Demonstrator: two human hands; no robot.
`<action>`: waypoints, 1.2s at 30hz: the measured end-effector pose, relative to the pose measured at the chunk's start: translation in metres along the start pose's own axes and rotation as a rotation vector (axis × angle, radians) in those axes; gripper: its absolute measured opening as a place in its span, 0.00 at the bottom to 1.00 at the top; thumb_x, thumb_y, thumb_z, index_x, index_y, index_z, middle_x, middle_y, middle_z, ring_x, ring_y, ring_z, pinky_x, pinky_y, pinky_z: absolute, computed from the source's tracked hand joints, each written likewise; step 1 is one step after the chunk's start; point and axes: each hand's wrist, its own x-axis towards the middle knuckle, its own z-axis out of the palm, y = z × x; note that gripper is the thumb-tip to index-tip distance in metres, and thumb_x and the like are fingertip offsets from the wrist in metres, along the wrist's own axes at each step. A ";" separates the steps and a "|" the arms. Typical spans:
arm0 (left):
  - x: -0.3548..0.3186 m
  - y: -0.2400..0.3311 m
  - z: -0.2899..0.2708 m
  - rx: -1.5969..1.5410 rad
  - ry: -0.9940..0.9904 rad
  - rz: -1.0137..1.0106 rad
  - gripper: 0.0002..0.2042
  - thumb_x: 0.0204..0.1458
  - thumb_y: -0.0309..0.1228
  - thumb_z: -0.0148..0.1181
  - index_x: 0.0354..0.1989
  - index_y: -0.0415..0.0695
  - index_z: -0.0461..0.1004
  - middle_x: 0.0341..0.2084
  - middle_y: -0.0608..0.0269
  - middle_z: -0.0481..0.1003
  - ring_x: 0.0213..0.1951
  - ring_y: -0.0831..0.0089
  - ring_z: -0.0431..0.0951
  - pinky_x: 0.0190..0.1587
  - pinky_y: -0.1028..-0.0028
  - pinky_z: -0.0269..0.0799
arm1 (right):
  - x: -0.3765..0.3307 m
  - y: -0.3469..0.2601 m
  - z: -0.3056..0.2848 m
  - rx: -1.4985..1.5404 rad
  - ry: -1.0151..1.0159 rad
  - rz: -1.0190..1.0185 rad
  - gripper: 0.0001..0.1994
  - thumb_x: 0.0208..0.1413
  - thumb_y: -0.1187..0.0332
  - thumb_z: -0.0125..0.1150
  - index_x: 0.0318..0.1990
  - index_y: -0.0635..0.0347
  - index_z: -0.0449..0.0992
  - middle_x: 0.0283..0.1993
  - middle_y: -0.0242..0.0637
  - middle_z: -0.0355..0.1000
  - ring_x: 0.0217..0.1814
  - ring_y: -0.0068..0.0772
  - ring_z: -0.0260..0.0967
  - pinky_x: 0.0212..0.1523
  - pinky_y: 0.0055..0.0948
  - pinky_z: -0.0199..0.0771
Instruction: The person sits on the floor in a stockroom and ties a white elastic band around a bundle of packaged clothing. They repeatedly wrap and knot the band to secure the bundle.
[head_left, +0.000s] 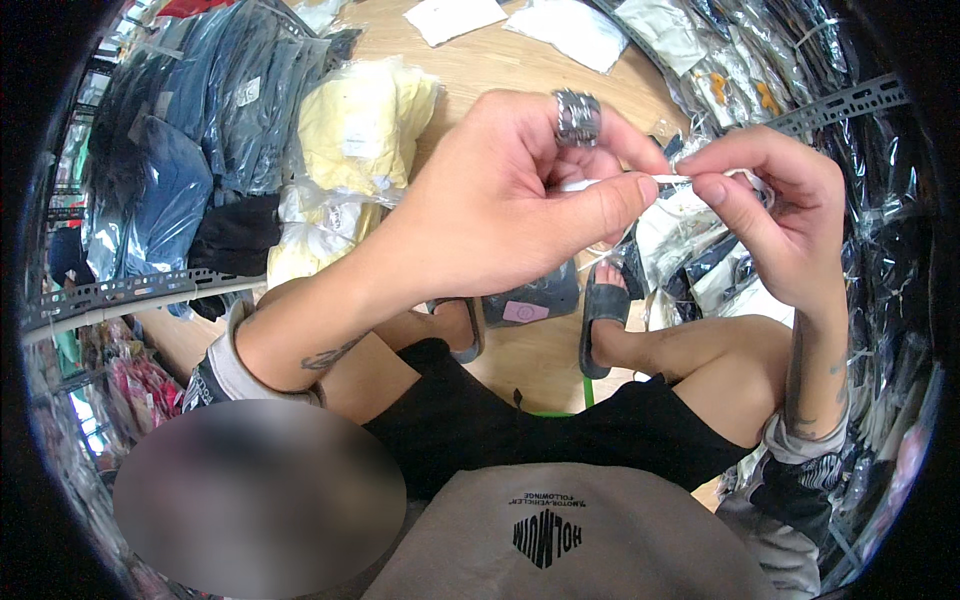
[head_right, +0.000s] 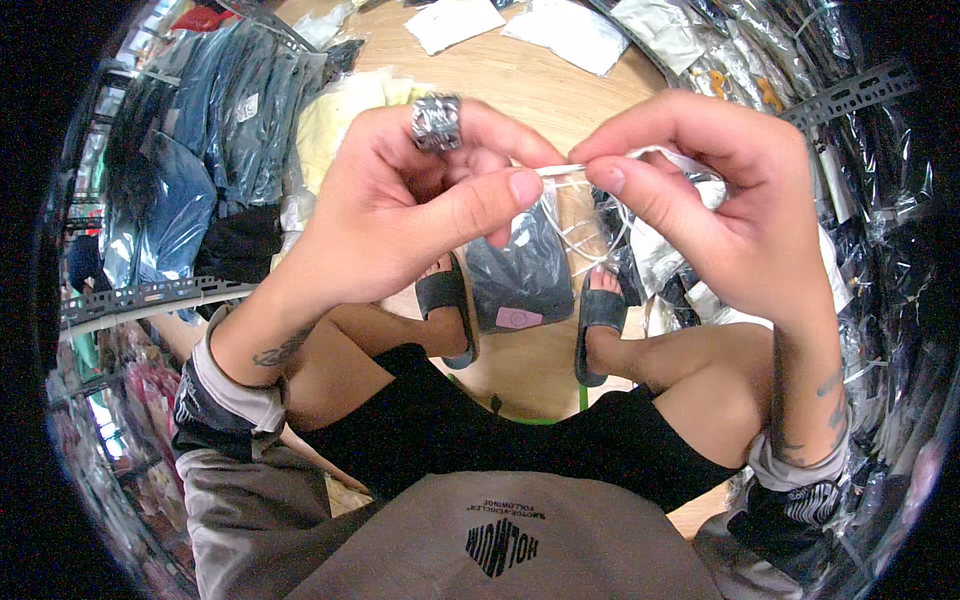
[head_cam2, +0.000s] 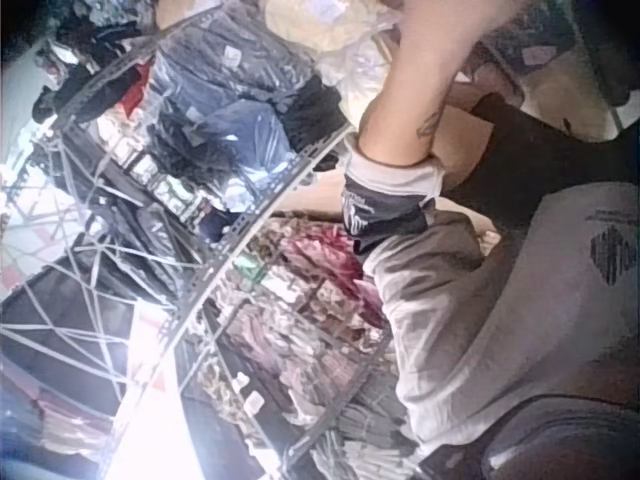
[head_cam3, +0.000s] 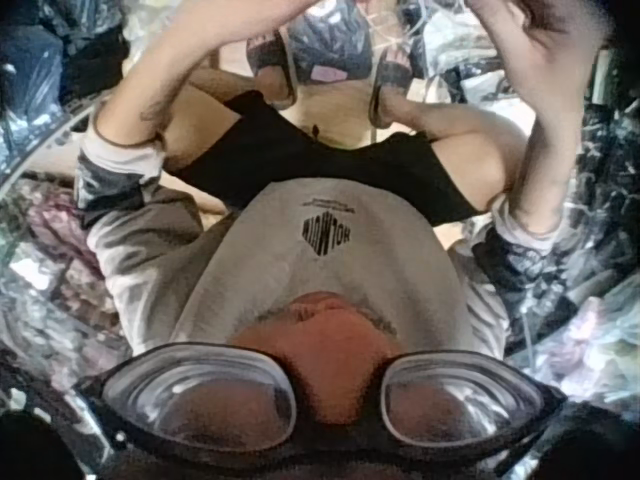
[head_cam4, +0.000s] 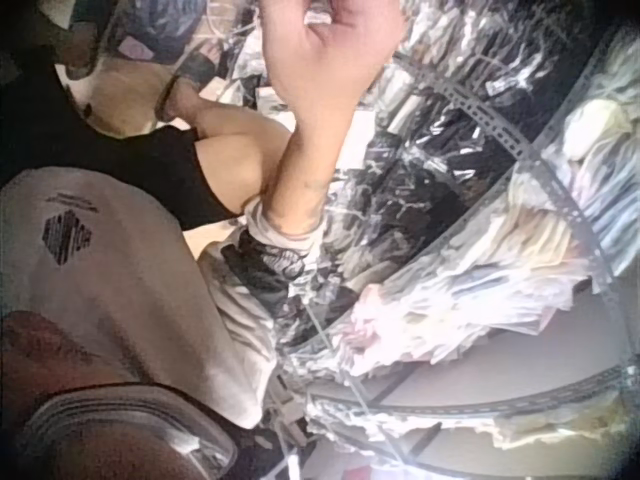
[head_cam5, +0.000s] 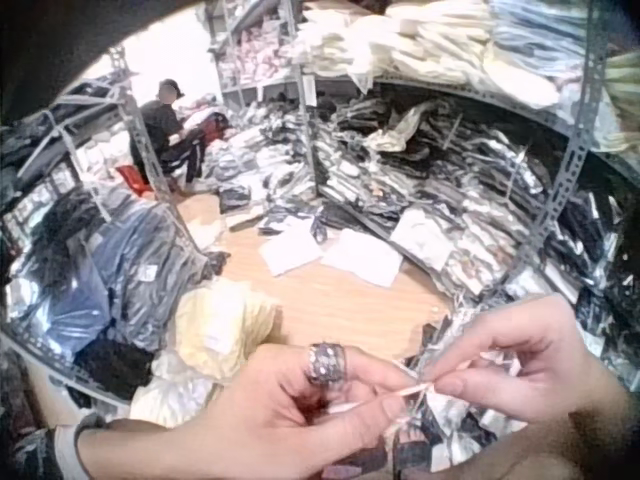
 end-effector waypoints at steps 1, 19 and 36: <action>0.000 0.005 -0.003 0.024 0.012 0.010 0.05 0.53 0.25 0.60 0.36 0.37 0.74 0.20 0.73 0.72 0.23 0.88 0.70 0.26 0.87 0.63 | -0.001 0.000 -0.001 -0.027 0.021 -0.033 0.04 0.50 0.76 0.62 0.34 0.66 0.77 0.28 0.31 0.74 0.26 0.12 0.65 0.26 0.14 0.63; 0.011 -0.005 -0.167 1.023 0.441 0.322 0.08 0.54 0.28 0.55 0.37 0.38 0.75 0.25 0.72 0.73 0.25 0.87 0.68 0.27 0.82 0.63 | 0.007 0.038 -0.035 -0.058 0.347 0.295 0.14 0.57 0.61 0.58 0.44 0.63 0.77 0.31 0.27 0.73 0.28 0.09 0.60 0.30 0.13 0.60; -0.074 -0.089 -0.310 1.648 0.681 -0.750 0.23 0.47 0.45 0.54 0.50 0.45 0.73 0.42 0.36 0.72 0.49 0.51 0.73 0.50 0.63 0.68 | -0.031 0.081 -0.066 0.333 -0.150 0.521 0.22 0.58 0.62 0.56 0.59 0.54 0.66 0.25 0.17 0.60 0.25 0.07 0.53 0.24 0.11 0.54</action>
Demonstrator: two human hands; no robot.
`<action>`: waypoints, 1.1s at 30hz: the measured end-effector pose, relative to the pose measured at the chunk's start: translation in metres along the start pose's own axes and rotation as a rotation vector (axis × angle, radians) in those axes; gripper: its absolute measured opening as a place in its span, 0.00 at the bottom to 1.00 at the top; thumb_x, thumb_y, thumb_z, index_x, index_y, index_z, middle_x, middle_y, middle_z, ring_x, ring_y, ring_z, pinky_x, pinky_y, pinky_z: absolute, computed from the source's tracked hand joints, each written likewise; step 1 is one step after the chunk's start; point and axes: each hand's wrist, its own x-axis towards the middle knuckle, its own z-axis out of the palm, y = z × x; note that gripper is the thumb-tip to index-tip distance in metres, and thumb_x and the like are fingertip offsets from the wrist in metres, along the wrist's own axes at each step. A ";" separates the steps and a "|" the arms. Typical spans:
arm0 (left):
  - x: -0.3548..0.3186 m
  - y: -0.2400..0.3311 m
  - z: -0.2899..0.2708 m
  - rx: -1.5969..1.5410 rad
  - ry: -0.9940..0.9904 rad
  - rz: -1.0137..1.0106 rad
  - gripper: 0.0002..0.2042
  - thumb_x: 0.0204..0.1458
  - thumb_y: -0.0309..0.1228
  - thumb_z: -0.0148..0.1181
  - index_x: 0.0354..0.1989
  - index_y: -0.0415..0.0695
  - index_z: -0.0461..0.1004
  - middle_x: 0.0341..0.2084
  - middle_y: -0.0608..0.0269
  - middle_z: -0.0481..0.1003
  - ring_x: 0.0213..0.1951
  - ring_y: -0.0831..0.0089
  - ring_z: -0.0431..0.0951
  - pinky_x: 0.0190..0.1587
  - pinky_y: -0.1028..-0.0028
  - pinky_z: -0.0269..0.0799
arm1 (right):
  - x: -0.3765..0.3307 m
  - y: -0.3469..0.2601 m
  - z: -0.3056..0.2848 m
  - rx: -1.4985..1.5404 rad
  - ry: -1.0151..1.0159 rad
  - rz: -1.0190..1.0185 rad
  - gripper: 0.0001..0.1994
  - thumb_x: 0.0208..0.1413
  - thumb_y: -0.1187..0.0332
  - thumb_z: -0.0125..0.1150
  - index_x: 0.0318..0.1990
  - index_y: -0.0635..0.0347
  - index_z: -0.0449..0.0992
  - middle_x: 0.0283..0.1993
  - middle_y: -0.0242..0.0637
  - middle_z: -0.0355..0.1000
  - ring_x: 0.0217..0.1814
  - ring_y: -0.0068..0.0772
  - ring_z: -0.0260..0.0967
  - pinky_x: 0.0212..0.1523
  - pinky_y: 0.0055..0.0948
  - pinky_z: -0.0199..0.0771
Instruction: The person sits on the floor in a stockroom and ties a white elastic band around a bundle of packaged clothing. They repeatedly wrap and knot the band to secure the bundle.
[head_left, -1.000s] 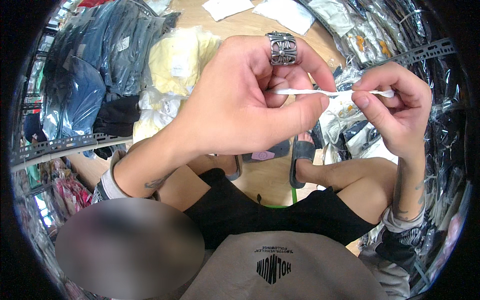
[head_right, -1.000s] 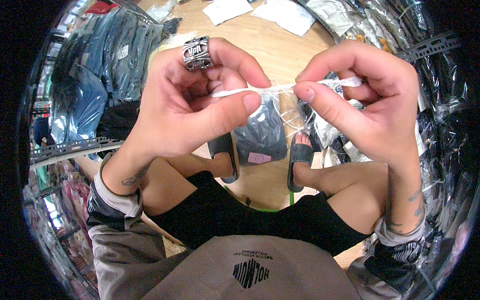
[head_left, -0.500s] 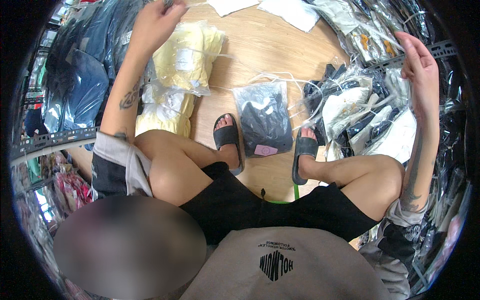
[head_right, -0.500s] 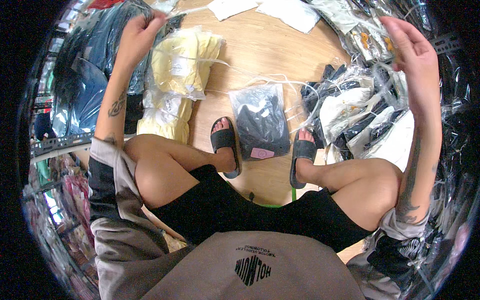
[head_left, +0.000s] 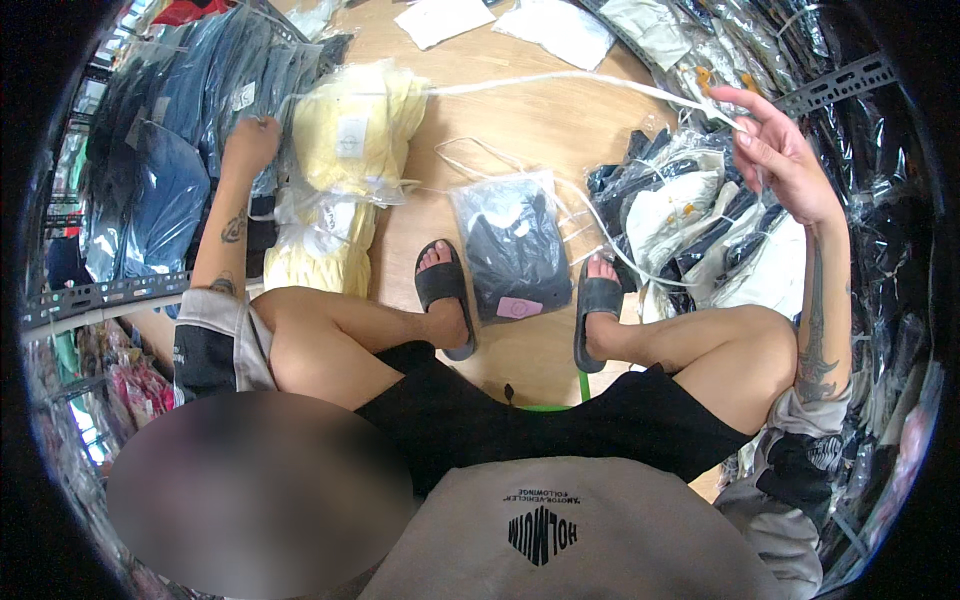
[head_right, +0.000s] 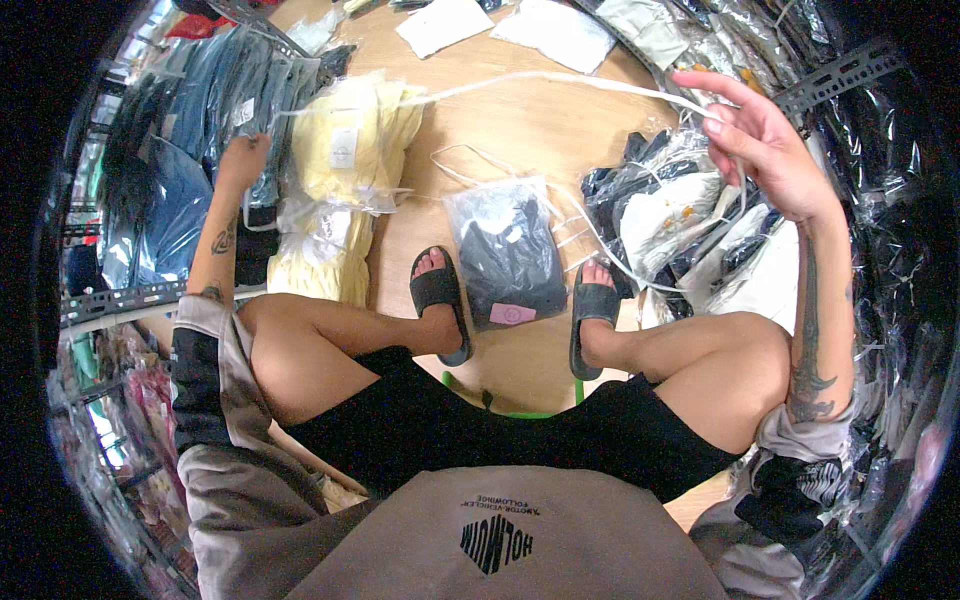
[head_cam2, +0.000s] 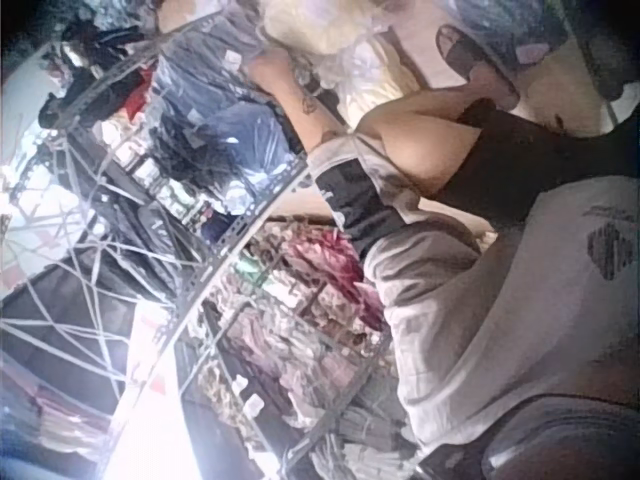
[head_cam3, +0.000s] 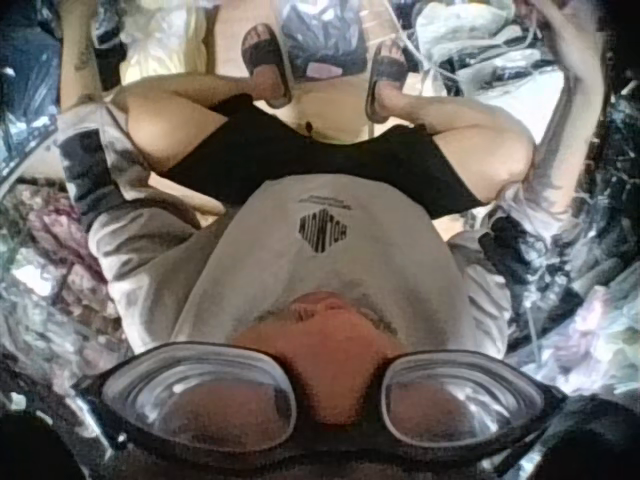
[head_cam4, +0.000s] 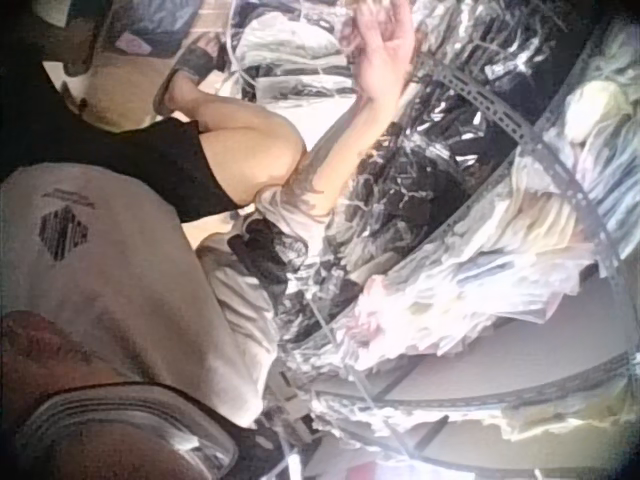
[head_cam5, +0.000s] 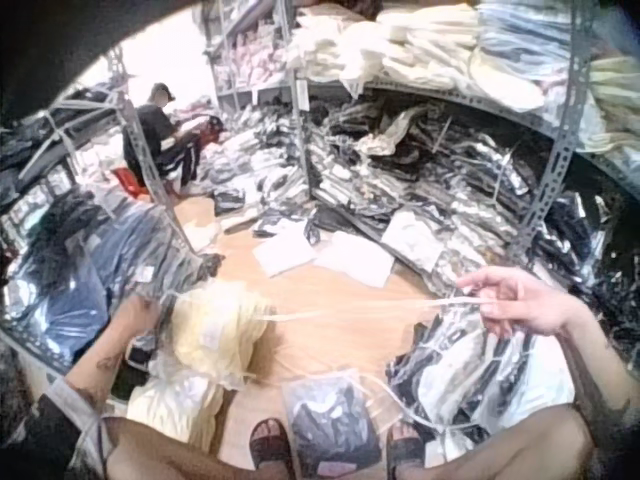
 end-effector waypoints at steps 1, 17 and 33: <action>-0.006 0.003 0.001 0.141 -0.023 0.053 0.25 0.47 0.44 0.54 0.54 0.46 0.71 0.47 0.36 0.70 0.52 0.51 0.71 0.53 0.64 0.66 | -0.001 -0.013 0.004 0.084 -0.080 0.014 0.23 0.58 0.62 0.56 0.60 0.54 0.65 0.27 0.18 0.63 0.26 0.07 0.54 0.24 0.11 0.54; -0.142 0.222 -0.122 -1.327 -0.423 0.921 0.11 0.58 0.34 0.54 0.35 0.38 0.75 0.26 0.69 0.75 0.34 0.83 0.72 0.41 0.80 0.67 | 0.011 -0.060 0.083 0.004 -0.072 -0.137 0.18 0.55 0.74 0.58 0.54 0.61 0.68 0.25 0.22 0.68 0.27 0.09 0.60 0.27 0.11 0.59; -0.129 0.188 -0.112 -1.231 -0.442 0.851 0.11 0.59 0.34 0.54 0.34 0.38 0.75 0.29 0.69 0.75 0.34 0.84 0.70 0.40 0.81 0.66 | 0.003 -0.032 0.057 -0.069 0.051 -0.151 0.07 0.58 0.67 0.58 0.37 0.63 0.75 0.26 0.21 0.67 0.25 0.08 0.58 0.26 0.10 0.58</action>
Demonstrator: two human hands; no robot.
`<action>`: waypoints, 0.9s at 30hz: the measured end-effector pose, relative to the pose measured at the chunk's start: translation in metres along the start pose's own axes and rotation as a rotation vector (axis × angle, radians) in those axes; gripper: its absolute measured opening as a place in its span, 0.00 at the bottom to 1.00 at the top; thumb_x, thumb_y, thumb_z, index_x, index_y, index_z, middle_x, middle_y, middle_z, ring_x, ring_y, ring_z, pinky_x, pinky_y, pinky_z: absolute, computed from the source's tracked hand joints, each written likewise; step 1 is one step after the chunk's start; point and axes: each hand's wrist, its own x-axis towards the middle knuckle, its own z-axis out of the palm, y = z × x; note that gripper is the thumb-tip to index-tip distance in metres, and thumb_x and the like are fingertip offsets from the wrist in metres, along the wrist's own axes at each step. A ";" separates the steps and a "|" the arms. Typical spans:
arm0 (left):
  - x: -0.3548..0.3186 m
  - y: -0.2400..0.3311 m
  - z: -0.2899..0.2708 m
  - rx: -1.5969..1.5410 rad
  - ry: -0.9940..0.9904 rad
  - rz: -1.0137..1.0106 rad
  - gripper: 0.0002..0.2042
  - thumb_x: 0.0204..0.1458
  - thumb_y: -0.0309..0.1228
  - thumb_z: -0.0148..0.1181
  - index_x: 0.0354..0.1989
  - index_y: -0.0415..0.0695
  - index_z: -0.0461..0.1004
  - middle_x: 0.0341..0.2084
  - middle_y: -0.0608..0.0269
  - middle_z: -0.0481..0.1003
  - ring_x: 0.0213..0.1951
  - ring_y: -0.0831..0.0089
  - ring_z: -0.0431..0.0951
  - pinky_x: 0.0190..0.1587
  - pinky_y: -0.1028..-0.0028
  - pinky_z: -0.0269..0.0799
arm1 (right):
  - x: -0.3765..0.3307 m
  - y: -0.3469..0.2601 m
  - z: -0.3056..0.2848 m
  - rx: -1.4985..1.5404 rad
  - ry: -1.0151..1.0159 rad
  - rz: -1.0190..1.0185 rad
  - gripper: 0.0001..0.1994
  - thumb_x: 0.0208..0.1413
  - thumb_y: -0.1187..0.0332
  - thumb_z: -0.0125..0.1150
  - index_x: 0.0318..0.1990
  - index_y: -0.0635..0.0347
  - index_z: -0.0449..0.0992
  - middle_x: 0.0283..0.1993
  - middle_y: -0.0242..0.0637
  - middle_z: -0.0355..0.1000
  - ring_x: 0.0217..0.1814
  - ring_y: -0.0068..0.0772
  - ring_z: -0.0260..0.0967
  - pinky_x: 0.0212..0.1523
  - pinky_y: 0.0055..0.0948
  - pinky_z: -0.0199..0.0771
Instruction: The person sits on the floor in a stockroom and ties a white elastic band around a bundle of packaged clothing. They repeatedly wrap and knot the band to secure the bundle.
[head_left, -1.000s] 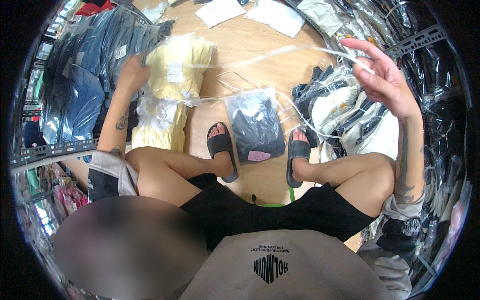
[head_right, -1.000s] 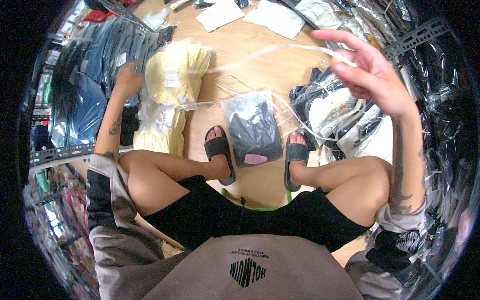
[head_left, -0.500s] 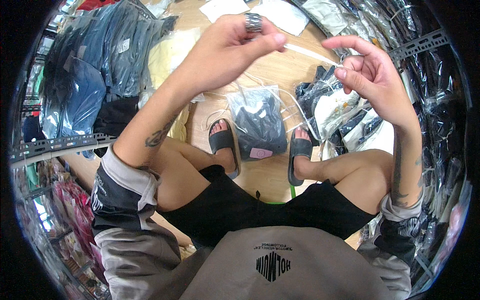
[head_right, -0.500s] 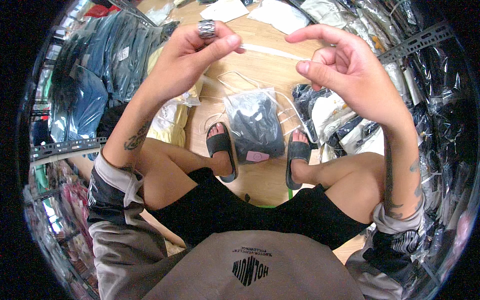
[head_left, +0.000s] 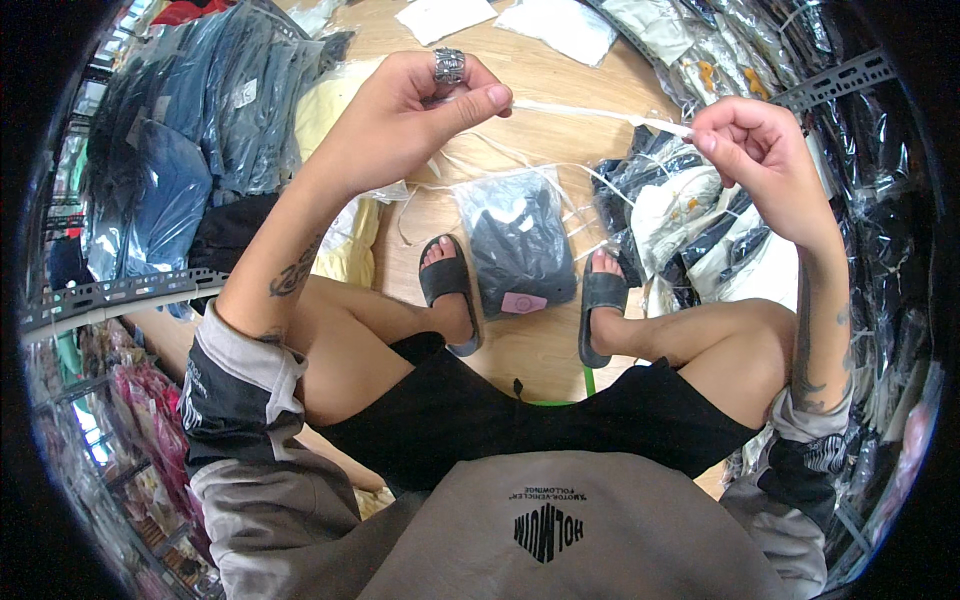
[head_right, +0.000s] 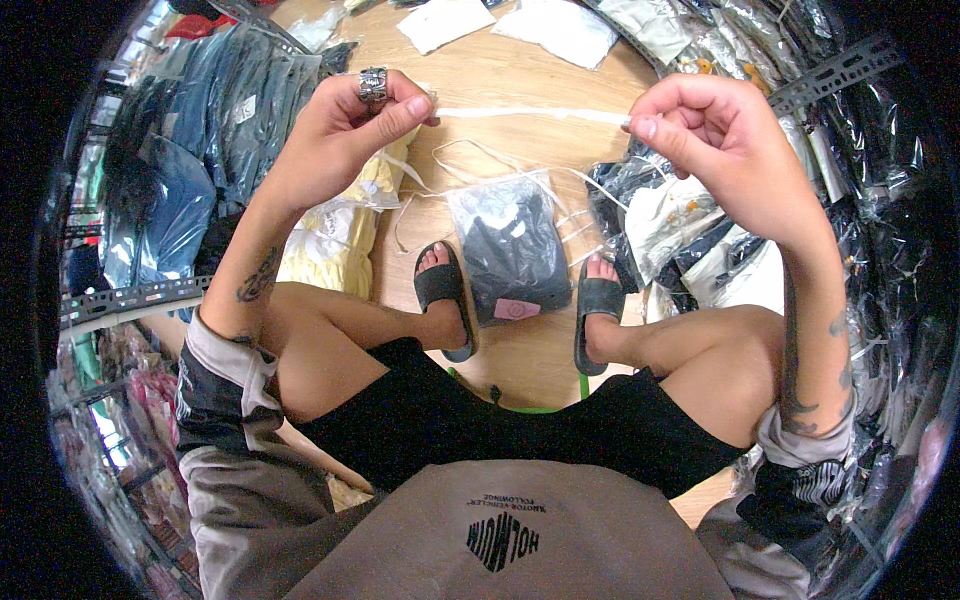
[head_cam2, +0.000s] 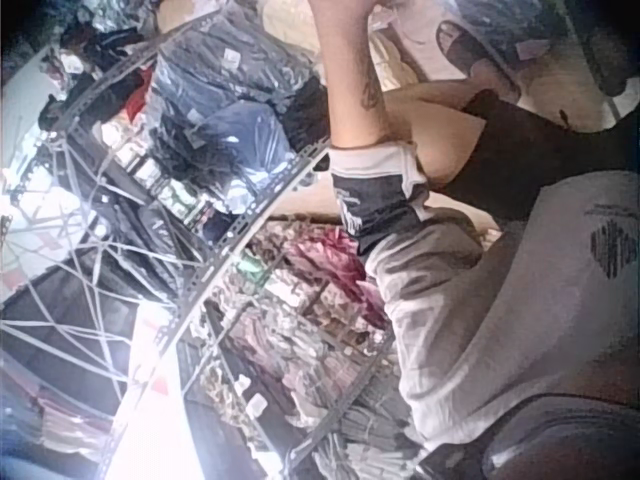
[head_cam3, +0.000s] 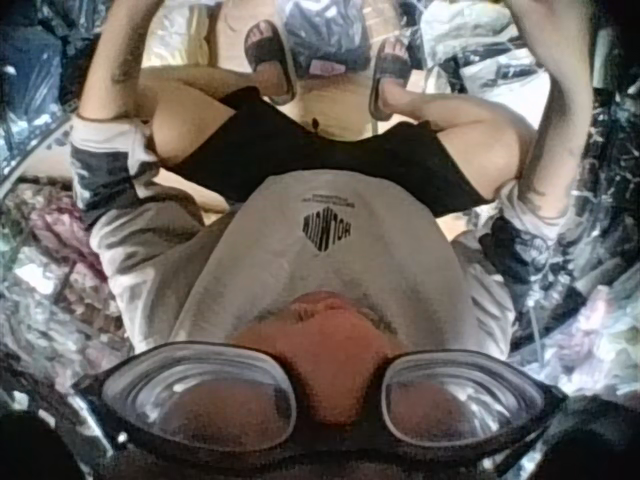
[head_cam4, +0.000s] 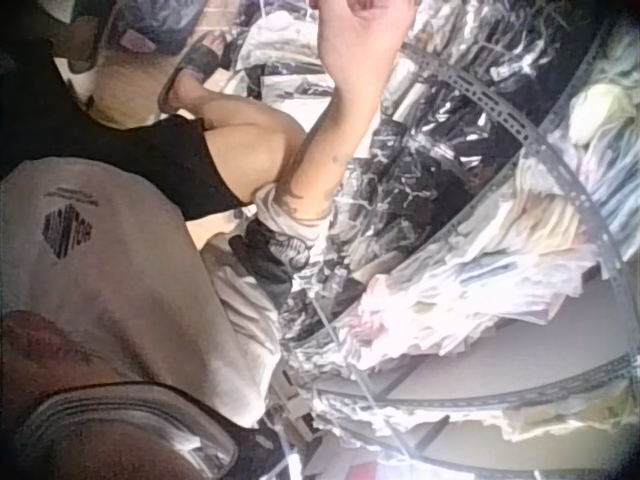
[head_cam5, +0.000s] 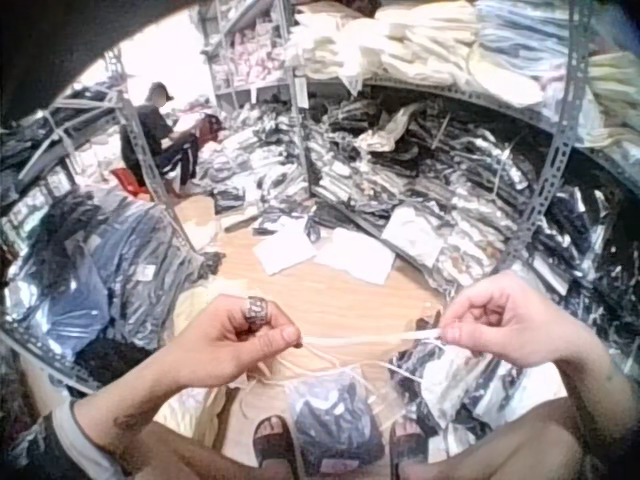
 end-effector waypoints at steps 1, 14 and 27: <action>0.000 0.000 0.001 -0.025 -0.015 0.001 0.10 0.59 0.34 0.54 0.35 0.38 0.76 0.30 0.68 0.76 0.35 0.84 0.70 0.40 0.81 0.66 | -0.001 -0.001 0.001 0.022 -0.001 -0.010 0.08 0.58 0.67 0.58 0.38 0.62 0.75 0.26 0.21 0.67 0.25 0.07 0.58 0.25 0.10 0.57; 0.000 0.050 0.048 -0.173 0.088 0.367 0.11 0.50 0.19 0.61 0.43 0.33 0.73 0.38 0.55 0.77 0.40 0.76 0.77 0.45 0.78 0.72 | 0.000 -0.030 0.038 0.219 0.133 -0.076 0.08 0.58 0.65 0.57 0.38 0.60 0.73 0.21 0.20 0.65 0.19 0.07 0.56 0.18 0.10 0.50; 0.000 0.047 0.055 -0.245 0.157 0.339 0.08 0.48 0.19 0.63 0.36 0.33 0.74 0.32 0.57 0.78 0.35 0.75 0.78 0.39 0.78 0.75 | 0.002 -0.032 0.055 0.040 0.201 -0.241 0.08 0.51 0.77 0.63 0.39 0.67 0.78 0.33 0.34 0.76 0.33 0.17 0.71 0.34 0.15 0.70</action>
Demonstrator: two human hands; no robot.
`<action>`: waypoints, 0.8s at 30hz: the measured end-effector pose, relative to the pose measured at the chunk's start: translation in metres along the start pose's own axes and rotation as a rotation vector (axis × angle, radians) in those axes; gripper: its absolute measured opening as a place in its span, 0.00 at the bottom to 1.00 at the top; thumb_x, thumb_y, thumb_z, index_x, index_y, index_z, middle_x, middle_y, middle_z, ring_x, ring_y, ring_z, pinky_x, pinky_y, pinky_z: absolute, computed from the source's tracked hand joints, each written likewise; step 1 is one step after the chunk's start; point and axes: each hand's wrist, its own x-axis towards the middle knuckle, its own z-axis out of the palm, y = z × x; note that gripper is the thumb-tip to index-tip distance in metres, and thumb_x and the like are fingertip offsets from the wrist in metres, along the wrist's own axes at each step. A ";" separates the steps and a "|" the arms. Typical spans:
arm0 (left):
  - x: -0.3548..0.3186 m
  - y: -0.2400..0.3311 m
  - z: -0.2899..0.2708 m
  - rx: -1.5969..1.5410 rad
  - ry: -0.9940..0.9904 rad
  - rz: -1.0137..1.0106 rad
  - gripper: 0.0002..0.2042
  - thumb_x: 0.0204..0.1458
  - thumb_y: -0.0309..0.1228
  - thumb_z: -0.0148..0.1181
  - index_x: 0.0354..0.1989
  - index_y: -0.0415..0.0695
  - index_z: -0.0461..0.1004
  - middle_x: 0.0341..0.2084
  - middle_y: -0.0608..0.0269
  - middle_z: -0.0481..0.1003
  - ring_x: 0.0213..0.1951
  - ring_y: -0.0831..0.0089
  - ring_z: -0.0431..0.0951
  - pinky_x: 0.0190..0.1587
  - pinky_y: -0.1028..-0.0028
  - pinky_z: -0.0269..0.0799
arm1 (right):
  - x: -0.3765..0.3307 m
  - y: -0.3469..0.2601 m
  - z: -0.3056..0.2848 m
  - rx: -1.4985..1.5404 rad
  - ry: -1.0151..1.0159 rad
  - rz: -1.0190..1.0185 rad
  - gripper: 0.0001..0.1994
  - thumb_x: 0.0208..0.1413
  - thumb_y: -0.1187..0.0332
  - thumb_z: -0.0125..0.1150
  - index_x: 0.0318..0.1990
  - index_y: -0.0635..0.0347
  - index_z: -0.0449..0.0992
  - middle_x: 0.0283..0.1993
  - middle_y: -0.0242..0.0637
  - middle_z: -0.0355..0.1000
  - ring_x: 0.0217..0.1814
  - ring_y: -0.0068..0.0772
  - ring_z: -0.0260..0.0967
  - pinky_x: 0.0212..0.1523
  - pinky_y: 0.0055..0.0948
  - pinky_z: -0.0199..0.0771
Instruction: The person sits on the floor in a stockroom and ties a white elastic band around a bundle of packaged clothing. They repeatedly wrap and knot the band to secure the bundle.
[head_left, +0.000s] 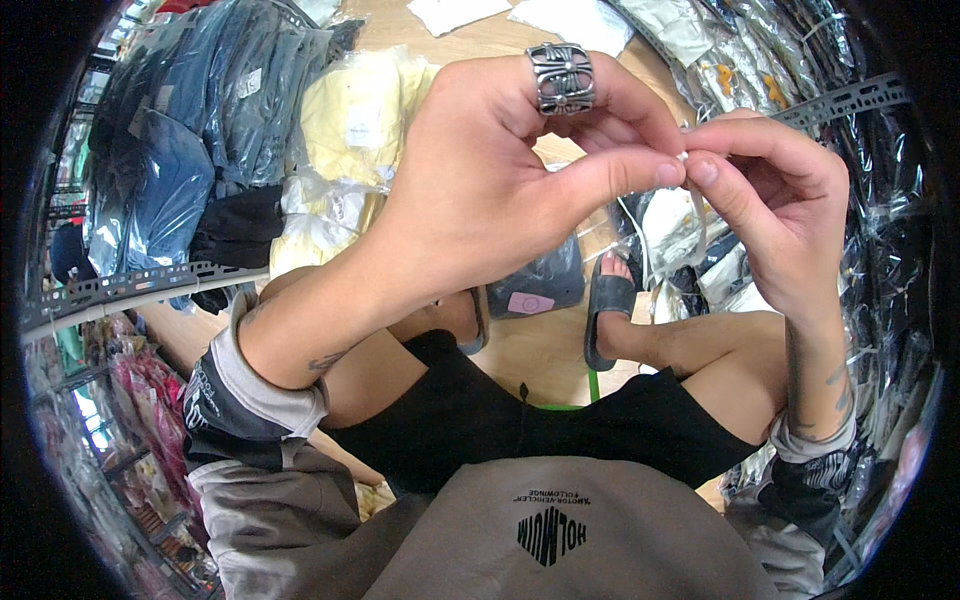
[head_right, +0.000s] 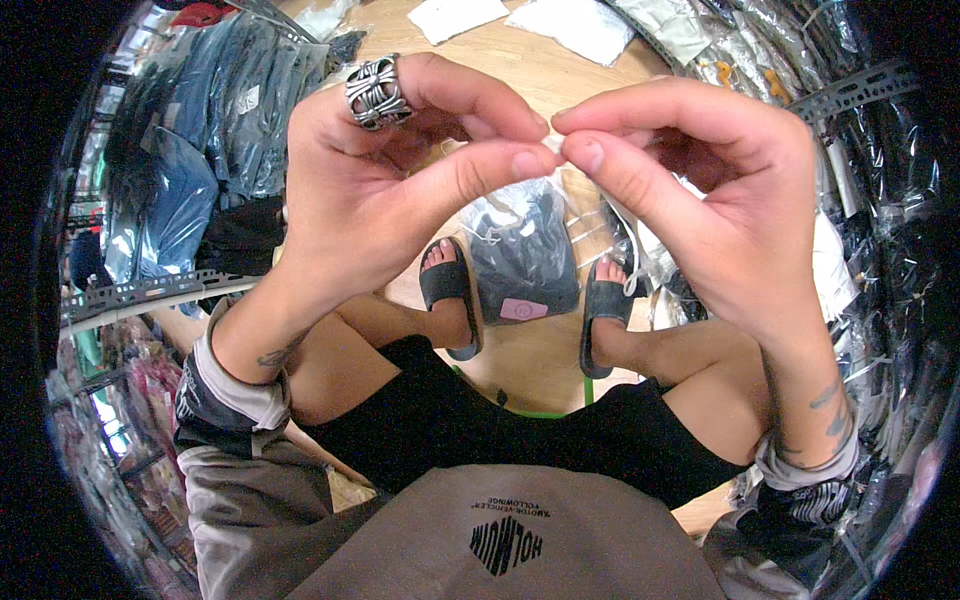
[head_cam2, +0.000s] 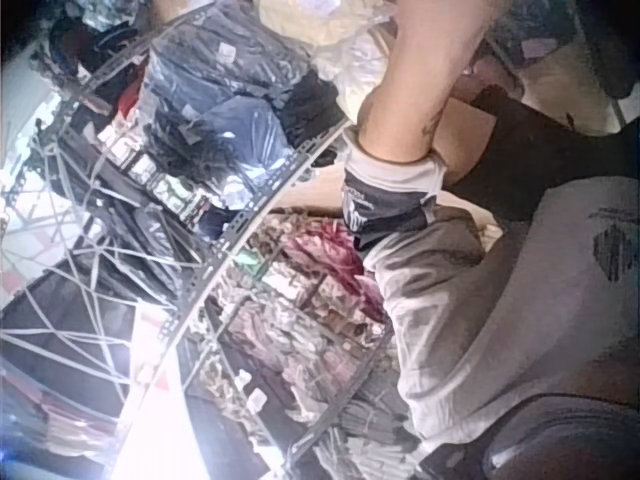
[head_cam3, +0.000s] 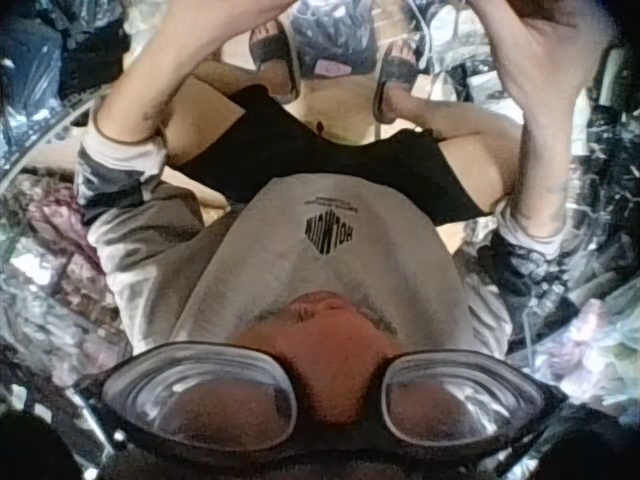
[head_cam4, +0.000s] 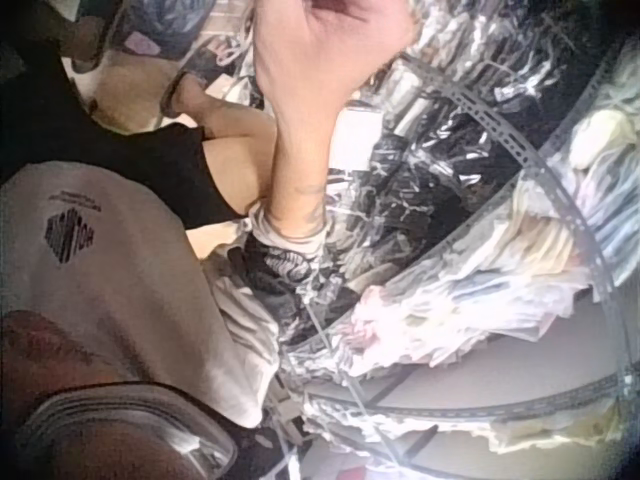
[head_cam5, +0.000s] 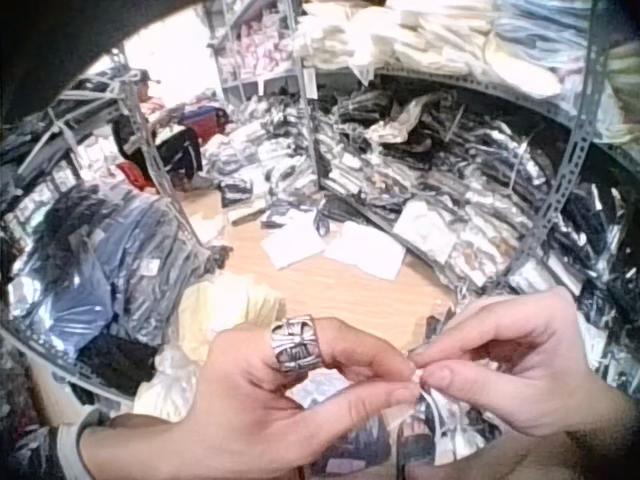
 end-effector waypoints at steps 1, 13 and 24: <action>-0.001 0.000 0.001 -0.017 0.020 -0.043 0.08 0.48 0.19 0.63 0.36 0.33 0.74 0.32 0.57 0.78 0.35 0.76 0.78 0.39 0.79 0.74 | 0.000 0.000 0.000 -0.042 -0.003 0.003 0.07 0.51 0.77 0.63 0.38 0.68 0.78 0.33 0.34 0.76 0.33 0.17 0.71 0.34 0.15 0.70; 0.000 -0.011 0.000 0.078 -0.029 -0.430 0.07 0.52 0.26 0.61 0.38 0.38 0.76 0.28 0.67 0.76 0.33 0.84 0.74 0.38 0.83 0.70 | 0.006 0.019 0.005 -0.533 0.021 -0.405 0.05 0.45 0.76 0.66 0.30 0.62 0.78 0.24 0.35 0.72 0.22 0.24 0.70 0.22 0.20 0.68; -0.003 -0.024 0.004 0.066 0.054 -0.447 0.04 0.49 0.24 0.60 0.34 0.39 0.75 0.27 0.67 0.76 0.32 0.83 0.74 0.37 0.82 0.70 | 0.002 0.017 0.026 -0.560 0.117 -0.387 0.05 0.43 0.77 0.63 0.29 0.60 0.75 0.22 0.37 0.70 0.22 0.33 0.70 0.22 0.27 0.67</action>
